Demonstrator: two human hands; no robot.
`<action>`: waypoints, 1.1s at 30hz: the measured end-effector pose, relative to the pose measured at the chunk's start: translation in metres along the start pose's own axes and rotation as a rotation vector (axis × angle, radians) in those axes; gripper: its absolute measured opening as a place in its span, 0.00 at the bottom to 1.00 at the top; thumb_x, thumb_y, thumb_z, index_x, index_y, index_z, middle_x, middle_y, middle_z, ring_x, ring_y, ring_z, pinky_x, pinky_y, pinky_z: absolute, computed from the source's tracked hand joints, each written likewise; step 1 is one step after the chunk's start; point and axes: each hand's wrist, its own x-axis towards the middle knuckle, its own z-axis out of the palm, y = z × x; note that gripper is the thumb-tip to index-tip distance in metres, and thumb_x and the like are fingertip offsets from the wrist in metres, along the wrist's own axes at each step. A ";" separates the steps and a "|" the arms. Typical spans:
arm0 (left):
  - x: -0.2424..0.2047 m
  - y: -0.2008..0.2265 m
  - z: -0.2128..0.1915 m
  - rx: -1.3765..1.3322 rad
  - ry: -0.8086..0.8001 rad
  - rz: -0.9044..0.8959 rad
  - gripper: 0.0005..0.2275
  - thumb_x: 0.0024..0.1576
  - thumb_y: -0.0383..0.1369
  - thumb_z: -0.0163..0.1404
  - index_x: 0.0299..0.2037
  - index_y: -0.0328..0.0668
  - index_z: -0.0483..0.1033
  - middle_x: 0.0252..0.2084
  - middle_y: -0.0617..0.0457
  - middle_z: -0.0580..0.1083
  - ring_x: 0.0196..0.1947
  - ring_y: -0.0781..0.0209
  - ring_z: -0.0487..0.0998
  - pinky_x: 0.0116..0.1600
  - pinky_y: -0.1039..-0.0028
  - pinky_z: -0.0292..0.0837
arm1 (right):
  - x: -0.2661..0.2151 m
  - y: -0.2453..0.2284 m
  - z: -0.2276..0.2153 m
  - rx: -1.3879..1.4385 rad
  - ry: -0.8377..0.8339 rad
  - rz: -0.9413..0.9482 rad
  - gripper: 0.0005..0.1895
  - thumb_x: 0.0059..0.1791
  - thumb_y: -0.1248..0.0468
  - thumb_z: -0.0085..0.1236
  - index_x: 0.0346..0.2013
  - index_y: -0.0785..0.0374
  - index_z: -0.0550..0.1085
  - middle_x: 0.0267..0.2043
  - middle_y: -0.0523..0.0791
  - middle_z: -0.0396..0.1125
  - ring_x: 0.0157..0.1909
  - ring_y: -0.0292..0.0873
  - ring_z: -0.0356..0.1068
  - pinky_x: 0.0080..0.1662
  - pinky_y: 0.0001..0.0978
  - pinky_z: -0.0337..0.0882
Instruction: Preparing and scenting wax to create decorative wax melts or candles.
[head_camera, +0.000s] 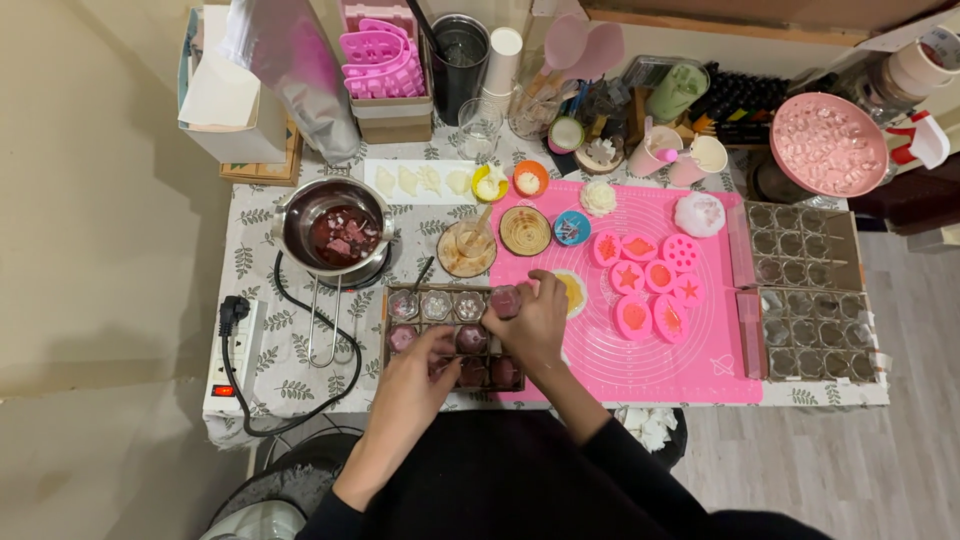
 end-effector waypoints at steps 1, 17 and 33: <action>0.002 -0.002 0.000 -0.001 0.002 -0.001 0.20 0.52 0.30 0.59 0.56 0.42 0.74 0.44 0.47 0.81 0.39 0.51 0.83 0.45 0.66 0.78 | 0.006 -0.012 -0.014 0.001 -0.001 -0.002 0.23 0.32 0.57 0.70 0.31 0.73 0.78 0.51 0.55 0.64 0.54 0.58 0.61 0.54 0.49 0.64; 0.012 -0.014 -0.027 -0.433 0.211 -0.036 0.22 0.52 0.27 0.60 0.57 0.38 0.69 0.44 0.49 0.79 0.40 0.62 0.81 0.46 0.74 0.76 | 0.127 0.000 0.005 0.058 -0.145 -0.276 0.15 0.48 0.63 0.56 0.48 0.64 0.78 0.45 0.54 0.68 0.48 0.58 0.67 0.51 0.49 0.69; 0.058 0.001 -0.043 -0.369 0.228 0.024 0.19 0.50 0.30 0.64 0.47 0.43 0.68 0.33 0.55 0.80 0.31 0.69 0.82 0.36 0.77 0.80 | 0.169 0.023 -0.038 0.362 -0.640 0.163 0.08 0.55 0.65 0.48 0.44 0.66 0.70 0.36 0.51 0.77 0.39 0.45 0.76 0.40 0.38 0.73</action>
